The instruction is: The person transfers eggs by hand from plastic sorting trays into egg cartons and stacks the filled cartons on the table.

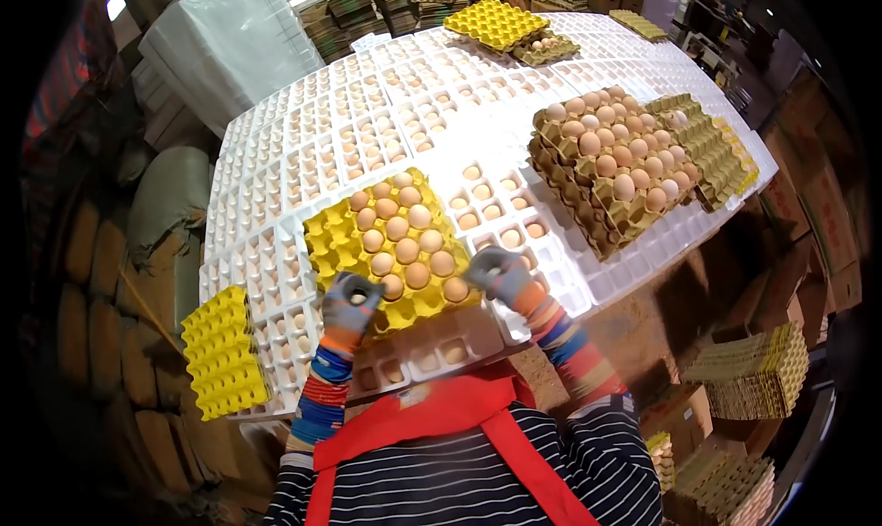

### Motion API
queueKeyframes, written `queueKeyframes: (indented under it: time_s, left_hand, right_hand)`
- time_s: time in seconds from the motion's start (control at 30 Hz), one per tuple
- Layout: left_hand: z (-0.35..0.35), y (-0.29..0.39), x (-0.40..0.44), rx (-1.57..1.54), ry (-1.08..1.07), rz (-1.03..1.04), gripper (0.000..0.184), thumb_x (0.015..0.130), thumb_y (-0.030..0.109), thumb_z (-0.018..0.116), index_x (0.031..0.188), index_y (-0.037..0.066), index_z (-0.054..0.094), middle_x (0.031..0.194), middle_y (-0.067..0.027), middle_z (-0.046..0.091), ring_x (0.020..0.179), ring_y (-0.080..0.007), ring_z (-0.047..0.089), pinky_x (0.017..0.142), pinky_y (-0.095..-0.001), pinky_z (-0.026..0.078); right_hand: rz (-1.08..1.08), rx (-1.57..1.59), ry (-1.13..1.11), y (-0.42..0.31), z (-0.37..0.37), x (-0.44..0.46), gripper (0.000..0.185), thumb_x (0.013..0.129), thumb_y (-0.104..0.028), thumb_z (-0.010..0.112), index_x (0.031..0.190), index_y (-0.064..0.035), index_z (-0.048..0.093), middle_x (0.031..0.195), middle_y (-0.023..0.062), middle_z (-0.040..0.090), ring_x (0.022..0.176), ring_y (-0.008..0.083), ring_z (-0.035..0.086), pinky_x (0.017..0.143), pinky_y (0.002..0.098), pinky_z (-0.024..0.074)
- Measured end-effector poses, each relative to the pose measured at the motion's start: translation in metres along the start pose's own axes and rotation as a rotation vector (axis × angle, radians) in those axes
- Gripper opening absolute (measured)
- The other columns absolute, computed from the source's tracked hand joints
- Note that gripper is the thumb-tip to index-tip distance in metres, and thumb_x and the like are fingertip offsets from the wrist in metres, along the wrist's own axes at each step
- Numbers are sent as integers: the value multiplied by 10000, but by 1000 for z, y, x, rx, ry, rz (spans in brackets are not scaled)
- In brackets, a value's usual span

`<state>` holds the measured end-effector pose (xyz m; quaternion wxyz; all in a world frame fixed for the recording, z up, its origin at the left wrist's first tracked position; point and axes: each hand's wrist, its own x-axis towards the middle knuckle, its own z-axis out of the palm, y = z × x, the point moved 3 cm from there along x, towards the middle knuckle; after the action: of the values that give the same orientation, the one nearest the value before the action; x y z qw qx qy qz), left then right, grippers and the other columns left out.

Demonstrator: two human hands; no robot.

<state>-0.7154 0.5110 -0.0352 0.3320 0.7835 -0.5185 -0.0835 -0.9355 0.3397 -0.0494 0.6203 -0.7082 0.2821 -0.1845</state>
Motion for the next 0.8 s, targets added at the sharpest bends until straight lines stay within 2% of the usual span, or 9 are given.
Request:
queueKeyframes:
  time_s: [0.07, 0.1, 0.17, 0.27, 0.43, 0.5, 0.57, 0.63, 0.8]
  left_hand:
    - [17, 12, 3, 361, -72, 31, 403, 730, 255, 688, 1055, 76, 529, 929, -128, 574, 852, -274, 583, 743, -343, 482]
    - [24, 19, 4, 543, -107, 50, 452, 707, 274, 705, 1073, 84, 518, 971, -119, 571, 880, -281, 581, 753, -351, 482]
    - [28, 21, 8, 487, -186, 20, 569, 657, 271, 737, 1141, 107, 488, 1038, -99, 547, 950, -280, 572, 785, -375, 477]
    - [20, 15, 8, 317, -189, 86, 519, 716, 215, 683, 1172, 66, 485, 1075, -122, 578, 881, -237, 604, 750, -344, 500]
    - [3, -1, 9, -1148, -51, -233, 515, 733, 46, 622, 1231, 36, 491, 1083, -113, 560, 897, -208, 577, 797, -277, 484]
    - [3, 11, 22, -548, -87, -77, 490, 694, 73, 656, 1175, 83, 559, 1141, -127, 522, 959, -252, 572, 827, -300, 482]
    - [9, 44, 23, 255, -110, 120, 516, 665, 324, 707, 1143, 165, 593, 1188, -150, 485, 1081, -321, 500, 892, -392, 452]
    - [22, 63, 29, 585, -140, 206, 482, 654, 387, 707, 1070, 163, 611, 1160, -134, 484, 1054, -330, 494, 858, -410, 460]
    - [45, 59, 49, 611, -219, 162, 407, 630, 391, 729, 939, 154, 610, 1061, -110, 501, 978, -324, 507, 771, -410, 480]
  right_hand:
    - [-452, -797, 55, -22, 25, -8, 262, 715, -216, 669, 967, -170, 613, 959, 80, 541, 780, 252, 596, 628, 327, 494]
    - [-368, -1071, -57, -28, 35, -7, 246, 717, -221, 642, 948, -169, 574, 962, 85, 519, 789, 268, 592, 625, 353, 488]
    - [-449, -1159, -28, -15, 45, -2, 219, 700, -221, 630, 886, -146, 544, 885, 87, 502, 774, 266, 589, 608, 364, 482]
    - [-519, -1149, -87, -8, 37, -3, 425, 697, -224, 703, 1091, -175, 551, 987, 92, 551, 809, 260, 584, 666, 347, 488]
    - [-77, 290, 12, -7, 14, -10, 490, 727, -79, 671, 1193, -63, 522, 1035, 5, 558, 831, 121, 576, 755, 258, 487]
    - [-125, 176, -53, -4, 10, 7, 452, 729, -134, 668, 1167, -106, 557, 1097, 102, 539, 854, 149, 600, 713, 295, 504]
    - [-327, -705, 68, -29, 18, 15, 339, 714, -219, 663, 1049, -179, 626, 1065, 116, 522, 891, 257, 591, 725, 359, 507]
    - [-229, -1164, 116, -46, 37, 23, 279, 703, -268, 657, 964, -169, 642, 1031, 124, 521, 890, 286, 567, 716, 370, 498]
    - [-282, -1291, 96, -33, 49, 56, 192, 699, -267, 638, 858, -162, 658, 1000, 119, 516, 894, 283, 552, 706, 369, 491]
